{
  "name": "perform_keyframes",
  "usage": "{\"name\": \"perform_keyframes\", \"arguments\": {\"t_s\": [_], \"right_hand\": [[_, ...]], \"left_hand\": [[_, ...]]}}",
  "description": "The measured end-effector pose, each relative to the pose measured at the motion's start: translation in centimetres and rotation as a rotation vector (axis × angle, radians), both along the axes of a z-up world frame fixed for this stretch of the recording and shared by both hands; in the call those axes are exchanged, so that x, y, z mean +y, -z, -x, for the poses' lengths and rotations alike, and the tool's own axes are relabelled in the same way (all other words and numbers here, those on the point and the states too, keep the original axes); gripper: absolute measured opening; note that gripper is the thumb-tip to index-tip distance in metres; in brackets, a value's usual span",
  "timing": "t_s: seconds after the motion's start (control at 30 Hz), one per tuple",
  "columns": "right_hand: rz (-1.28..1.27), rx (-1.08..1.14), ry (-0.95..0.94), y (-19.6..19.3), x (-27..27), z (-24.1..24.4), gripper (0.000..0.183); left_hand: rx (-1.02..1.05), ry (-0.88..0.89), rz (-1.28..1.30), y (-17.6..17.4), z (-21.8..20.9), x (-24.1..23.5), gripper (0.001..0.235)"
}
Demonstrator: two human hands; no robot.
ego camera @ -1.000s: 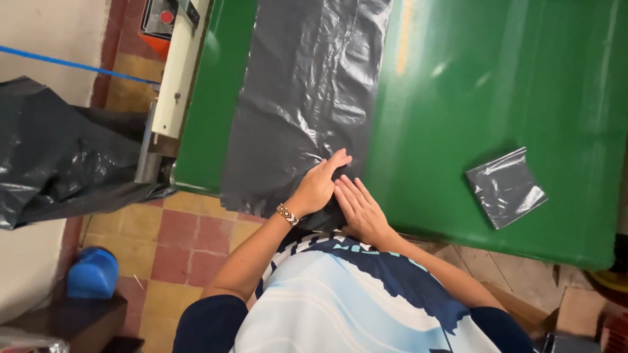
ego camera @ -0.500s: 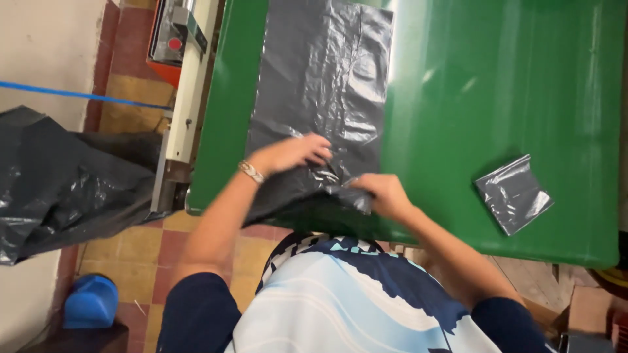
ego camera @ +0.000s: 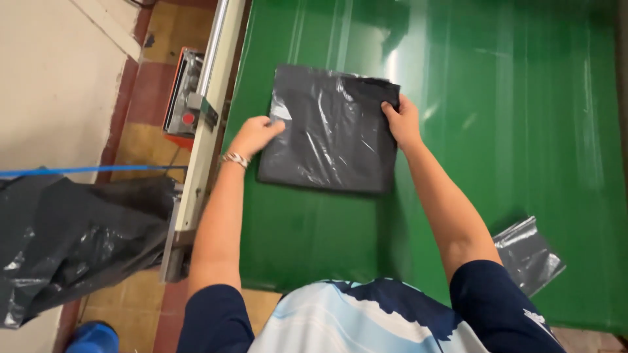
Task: Folding plastic bags on a conveyor belt and stacking them into a crate for packaging.
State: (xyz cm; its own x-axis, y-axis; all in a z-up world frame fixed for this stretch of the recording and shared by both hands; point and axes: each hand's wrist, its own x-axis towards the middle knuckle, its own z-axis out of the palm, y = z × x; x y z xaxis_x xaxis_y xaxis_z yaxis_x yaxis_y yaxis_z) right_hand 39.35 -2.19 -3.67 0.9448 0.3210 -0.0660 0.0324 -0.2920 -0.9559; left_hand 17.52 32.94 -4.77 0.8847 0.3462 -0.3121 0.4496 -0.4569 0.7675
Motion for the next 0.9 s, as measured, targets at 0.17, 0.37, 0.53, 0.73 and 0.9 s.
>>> {"name": "perform_keyframes", "arguments": {"t_s": [0.17,0.37,0.53,0.73,0.9], "right_hand": [[0.318,-0.069,0.044,0.4,0.3,-1.1,0.022],[0.543,-0.116,0.084,3.3,0.2,-4.0,0.025],[0.699,-0.286,0.052,-5.5,3.0,-1.1,0.042],[0.815,-0.234,-0.238,-4.2,4.8,-4.6,0.077],[0.975,-0.204,-0.289,0.9,4.6,-7.4,0.056]], "left_hand": [[0.082,-0.076,-0.307,1.3,-0.3,-2.0,0.036],[0.108,-0.146,-0.385,-3.9,0.1,-5.2,0.031],[-0.206,-0.244,-1.156,-3.7,0.1,-7.7,0.045],[-0.755,0.190,-0.974,-0.5,-1.5,-13.5,0.046],[-0.700,0.350,-0.828,1.2,-0.9,-14.8,0.054]]}}
